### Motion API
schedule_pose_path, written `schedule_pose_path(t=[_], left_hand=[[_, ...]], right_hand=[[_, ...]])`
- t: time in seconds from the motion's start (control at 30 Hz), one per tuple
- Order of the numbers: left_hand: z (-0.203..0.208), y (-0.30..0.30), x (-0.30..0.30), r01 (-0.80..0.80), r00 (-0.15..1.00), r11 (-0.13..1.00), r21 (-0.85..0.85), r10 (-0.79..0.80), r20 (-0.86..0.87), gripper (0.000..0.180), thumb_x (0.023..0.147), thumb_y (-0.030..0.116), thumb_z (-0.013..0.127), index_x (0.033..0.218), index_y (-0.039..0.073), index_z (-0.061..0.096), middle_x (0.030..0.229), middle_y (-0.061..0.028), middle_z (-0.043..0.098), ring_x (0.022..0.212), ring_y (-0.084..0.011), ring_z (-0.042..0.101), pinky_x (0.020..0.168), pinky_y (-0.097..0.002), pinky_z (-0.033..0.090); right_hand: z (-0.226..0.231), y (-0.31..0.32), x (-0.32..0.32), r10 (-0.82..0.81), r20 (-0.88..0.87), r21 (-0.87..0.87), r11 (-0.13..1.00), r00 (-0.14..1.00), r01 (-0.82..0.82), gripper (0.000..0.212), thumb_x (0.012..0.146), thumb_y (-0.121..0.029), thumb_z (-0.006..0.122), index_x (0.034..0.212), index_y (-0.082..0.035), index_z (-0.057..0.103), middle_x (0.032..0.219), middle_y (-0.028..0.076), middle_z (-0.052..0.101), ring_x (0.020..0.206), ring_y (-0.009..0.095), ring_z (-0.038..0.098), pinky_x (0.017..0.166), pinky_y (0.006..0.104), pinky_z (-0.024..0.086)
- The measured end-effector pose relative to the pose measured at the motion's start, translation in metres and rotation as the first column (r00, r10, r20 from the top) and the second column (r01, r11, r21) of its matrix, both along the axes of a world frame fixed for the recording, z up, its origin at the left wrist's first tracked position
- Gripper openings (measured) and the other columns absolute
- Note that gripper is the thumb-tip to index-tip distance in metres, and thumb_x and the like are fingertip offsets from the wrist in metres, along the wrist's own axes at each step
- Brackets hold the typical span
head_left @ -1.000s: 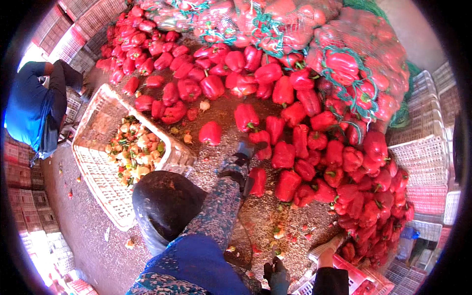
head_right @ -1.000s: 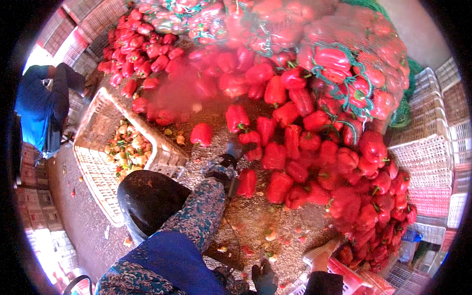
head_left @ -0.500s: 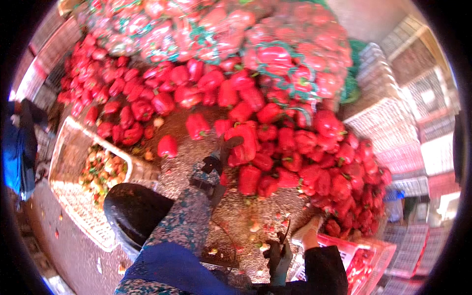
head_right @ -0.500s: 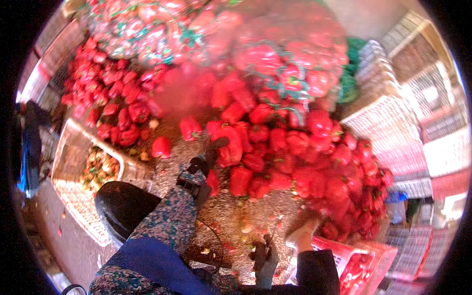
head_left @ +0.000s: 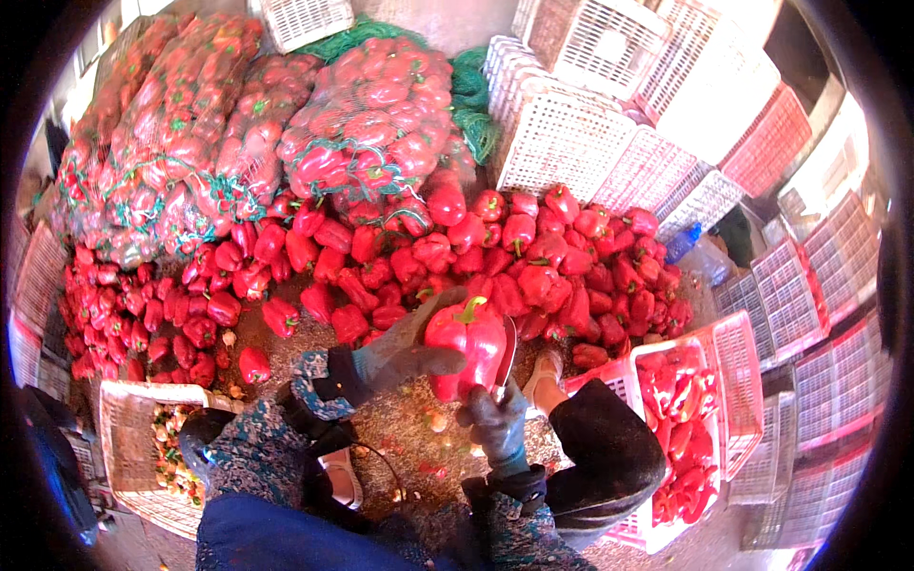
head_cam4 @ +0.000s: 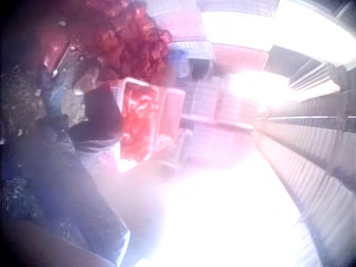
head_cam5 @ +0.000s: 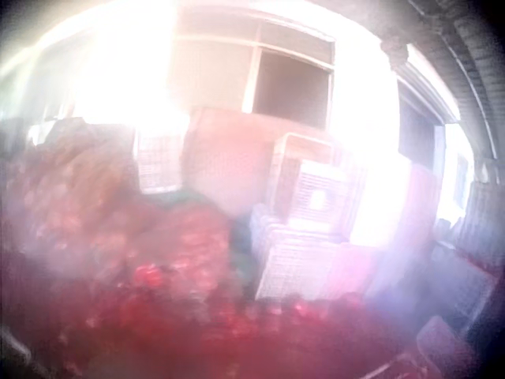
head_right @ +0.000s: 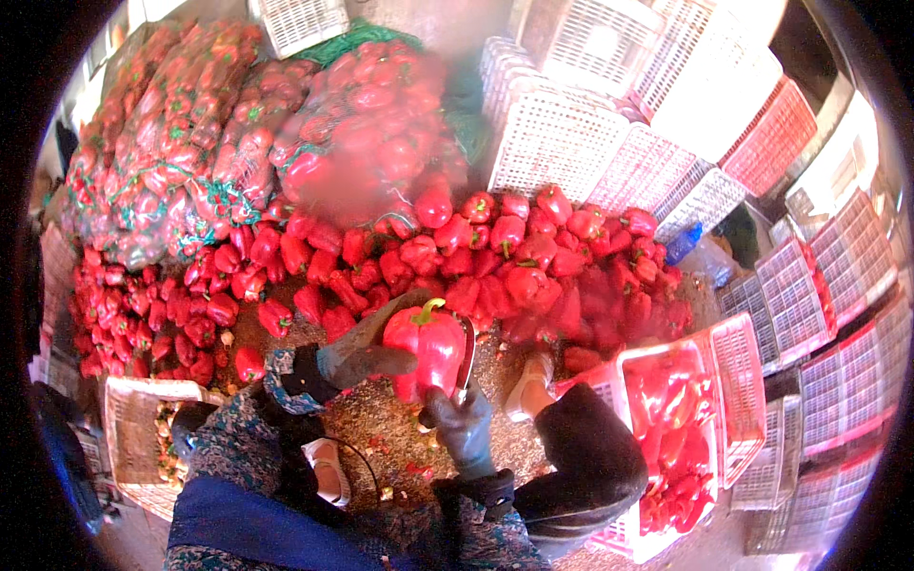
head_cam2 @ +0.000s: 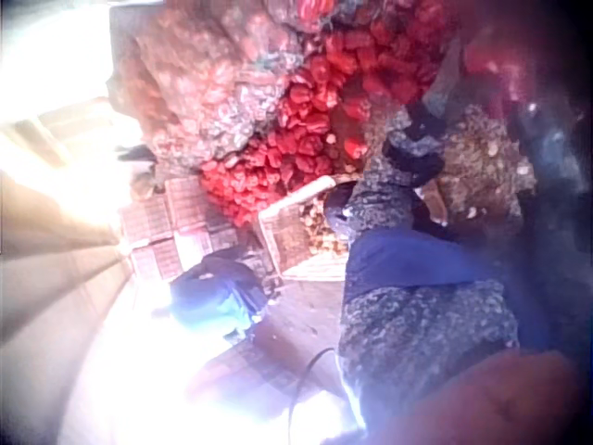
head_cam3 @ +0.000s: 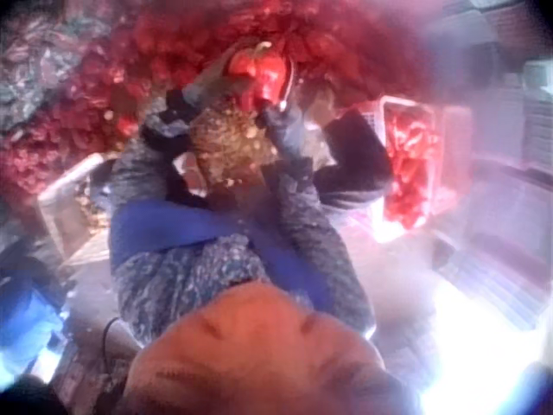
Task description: The person uses a knife to remove stems and seeds from red bell peppers by hand, then slices the peppers and places the pieces into a white plastic crate.
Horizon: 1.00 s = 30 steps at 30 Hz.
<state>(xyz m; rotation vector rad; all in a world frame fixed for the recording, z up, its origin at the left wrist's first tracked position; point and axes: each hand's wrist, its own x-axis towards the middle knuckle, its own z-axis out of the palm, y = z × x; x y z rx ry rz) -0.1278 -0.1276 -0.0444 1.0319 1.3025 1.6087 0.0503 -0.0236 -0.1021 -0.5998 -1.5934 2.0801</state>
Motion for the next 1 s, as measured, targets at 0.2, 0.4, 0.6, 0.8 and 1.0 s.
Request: schedule_pose_path(t=[0.2,0.4,0.6,0.8,1.0], left_hand=[[0.014,-0.016,0.008,0.094,0.984,0.977,-0.189,-0.12,-0.131,0.099,0.071,0.035,0.086,0.146,0.004,0.03,0.138,-0.0088,0.05,0.127,-0.0218,0.049,0.109,-0.0412,0.039],[0.008,-0.033,0.033,-0.323,0.944,0.944,-0.068,0.316,-0.097,0.106,0.061,0.027,0.093,0.143,0.002,0.032,0.132,-0.0104,0.055,0.122,-0.0218,0.054,0.105,-0.0407,0.044],[0.007,-0.031,0.027,-0.361,0.713,0.926,0.113,0.352,-0.607,0.112,0.057,0.029,0.095,0.143,-0.001,0.029,0.128,-0.0132,0.056,0.118,-0.0229,0.056,0.103,-0.0411,0.047],[-0.008,-0.039,0.023,-0.421,0.659,0.897,0.137,0.406,-0.633,0.102,0.057,0.035,0.094,0.137,0.0,0.04,0.124,-0.0146,0.057,0.115,-0.0288,0.059,0.1,-0.0414,0.048],[-0.009,-0.045,0.023,-0.409,0.667,0.891,0.197,0.439,-0.602,0.106,0.056,0.037,0.095,0.139,0.001,0.038,0.127,-0.0137,0.056,0.119,-0.0253,0.056,0.102,-0.0404,0.047]], right_hand=[[0.0,0.008,0.021,0.173,0.019,0.018,0.985,0.985,-0.173,0.045,0.092,-0.006,0.063,0.135,-0.002,0.05,0.093,0.006,0.068,0.068,0.01,0.061,0.057,0.0266,0.05],[0.04,0.005,0.045,0.171,0.018,0.327,0.93,0.985,-0.168,0.056,0.1,-0.021,0.048,0.151,-0.005,0.03,0.088,0.013,0.069,0.059,0.016,0.062,0.055,0.0296,0.051],[0.035,-0.013,0.048,0.265,-0.001,0.264,0.93,0.964,-0.255,0.061,0.103,-0.036,0.037,0.154,-0.006,0.022,0.1,0.014,0.07,0.057,0.01,0.06,0.055,0.0243,0.049],[0.041,-0.021,0.044,0.334,0.025,0.274,0.904,0.942,-0.328,0.061,0.102,-0.031,0.04,0.154,-0.005,0.023,0.096,0.013,0.07,0.059,0.01,0.06,0.059,0.0253,0.05],[0.04,-0.021,0.035,0.333,0.112,0.274,0.895,0.936,-0.351,0.06,0.1,-0.025,0.04,0.154,-0.005,0.023,0.094,0.013,0.069,0.058,0.011,0.06,0.059,0.0263,0.05]])
